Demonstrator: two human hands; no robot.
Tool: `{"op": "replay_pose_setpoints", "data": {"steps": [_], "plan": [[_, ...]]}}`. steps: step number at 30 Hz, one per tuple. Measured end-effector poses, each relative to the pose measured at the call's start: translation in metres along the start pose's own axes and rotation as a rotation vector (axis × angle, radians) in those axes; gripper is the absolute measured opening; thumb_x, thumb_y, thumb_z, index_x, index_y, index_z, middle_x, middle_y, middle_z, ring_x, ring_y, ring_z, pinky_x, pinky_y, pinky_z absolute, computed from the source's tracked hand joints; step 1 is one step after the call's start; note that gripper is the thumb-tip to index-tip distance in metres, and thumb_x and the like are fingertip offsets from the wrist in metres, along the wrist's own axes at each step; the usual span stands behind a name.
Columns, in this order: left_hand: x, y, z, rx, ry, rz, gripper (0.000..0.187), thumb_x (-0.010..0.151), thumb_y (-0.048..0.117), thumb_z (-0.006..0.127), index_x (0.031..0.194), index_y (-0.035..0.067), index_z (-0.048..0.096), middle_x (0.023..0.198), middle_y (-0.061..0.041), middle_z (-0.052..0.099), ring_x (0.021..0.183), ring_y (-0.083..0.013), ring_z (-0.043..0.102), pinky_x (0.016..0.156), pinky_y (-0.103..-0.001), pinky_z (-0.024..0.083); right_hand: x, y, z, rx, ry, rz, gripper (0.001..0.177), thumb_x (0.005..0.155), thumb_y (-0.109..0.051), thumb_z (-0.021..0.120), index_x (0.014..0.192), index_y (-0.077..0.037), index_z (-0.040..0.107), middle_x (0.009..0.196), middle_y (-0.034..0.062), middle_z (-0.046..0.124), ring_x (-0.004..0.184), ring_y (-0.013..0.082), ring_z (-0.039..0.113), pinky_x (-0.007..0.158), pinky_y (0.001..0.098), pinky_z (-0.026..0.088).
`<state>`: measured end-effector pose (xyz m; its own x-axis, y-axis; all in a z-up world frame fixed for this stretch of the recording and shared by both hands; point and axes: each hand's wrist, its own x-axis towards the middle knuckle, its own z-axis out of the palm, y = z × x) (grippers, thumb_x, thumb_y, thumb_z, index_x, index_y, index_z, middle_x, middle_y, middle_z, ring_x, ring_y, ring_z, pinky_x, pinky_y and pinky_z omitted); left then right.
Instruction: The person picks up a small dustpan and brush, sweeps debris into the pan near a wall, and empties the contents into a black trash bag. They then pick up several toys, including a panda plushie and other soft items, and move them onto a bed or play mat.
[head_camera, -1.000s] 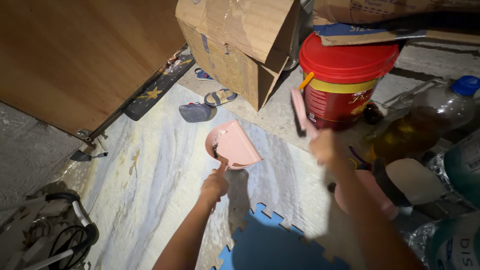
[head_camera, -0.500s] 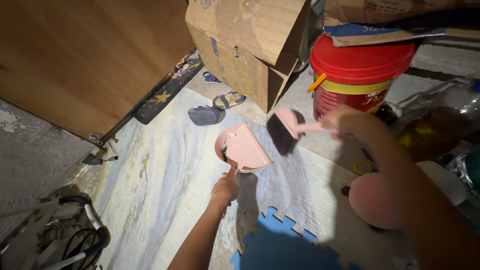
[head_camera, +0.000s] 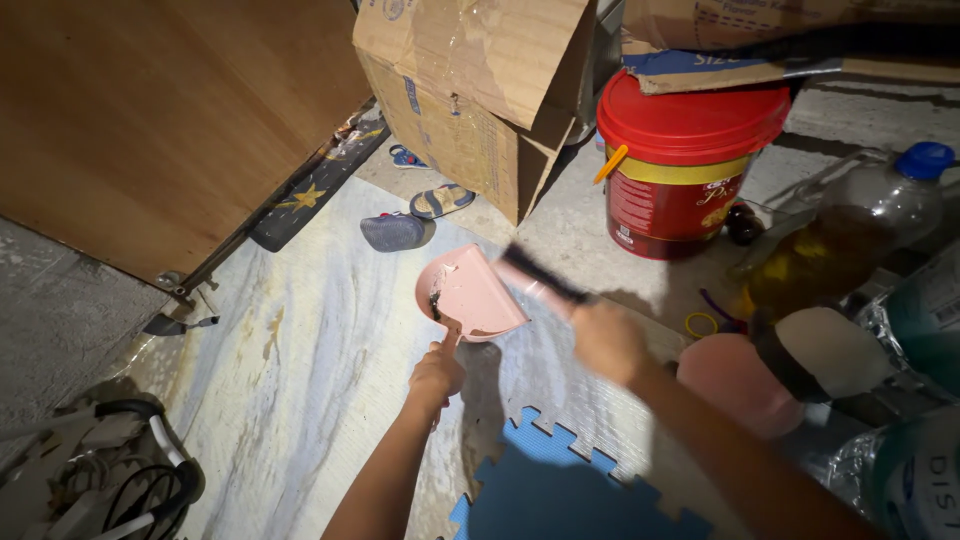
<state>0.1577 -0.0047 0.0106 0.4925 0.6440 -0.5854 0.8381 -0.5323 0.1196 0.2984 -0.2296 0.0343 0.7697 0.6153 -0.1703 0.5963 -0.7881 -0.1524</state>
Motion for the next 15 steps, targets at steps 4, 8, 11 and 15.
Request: {"op": "replay_pose_setpoints", "data": {"steps": [4,8,11,15], "plan": [[0.014,-0.006,0.006,-0.067,0.001,-0.055,0.070,0.094,0.008,0.050,0.155,0.032,0.026,0.134,-0.009,0.062,0.088,-0.0257,0.077,0.062,-0.034,0.063,-0.045,0.002,-0.049,0.326,-0.069,0.027,0.054,0.087,-0.011,0.061,0.134,-0.037,0.068,0.098,0.0130,0.074,0.087,0.0310,0.074,0.082,0.0431,0.058],[0.005,-0.007,0.005,-0.030,0.035,0.033,0.082,0.091,0.003,0.048,0.159,0.039,0.019,0.132,-0.009,0.055,0.089,-0.0282,0.074,0.066,-0.038,0.065,-0.041,0.035,-0.060,0.403,0.150,0.097,0.040,0.090,-0.009,0.058,0.125,-0.026,0.072,0.088,0.0138,0.077,0.075,0.0296,0.078,0.074,0.0420,0.061],[0.010,-0.004,0.005,-0.087,0.040,-0.085,0.039,0.093,0.012,0.054,0.130,0.003,0.045,0.115,-0.018,0.072,0.084,-0.0282,0.080,0.068,-0.036,0.062,-0.003,0.059,-0.034,0.205,0.393,0.099,0.035,0.086,-0.010,0.062,0.116,-0.020,0.077,0.083,0.0170,0.075,0.072,0.0350,0.074,0.069,0.0448,0.059],[0.027,-0.009,0.015,-0.055,0.071,-0.076,0.044,0.093,0.014,0.057,0.133,0.002,0.044,0.119,-0.018,0.070,0.087,-0.0268,0.076,0.069,-0.035,0.062,0.066,0.052,0.012,0.008,0.435,0.086,0.044,0.118,-0.024,0.047,0.090,-0.013,0.080,0.079,0.0154,0.074,0.074,0.0313,0.074,0.070,0.0424,0.059]]}}
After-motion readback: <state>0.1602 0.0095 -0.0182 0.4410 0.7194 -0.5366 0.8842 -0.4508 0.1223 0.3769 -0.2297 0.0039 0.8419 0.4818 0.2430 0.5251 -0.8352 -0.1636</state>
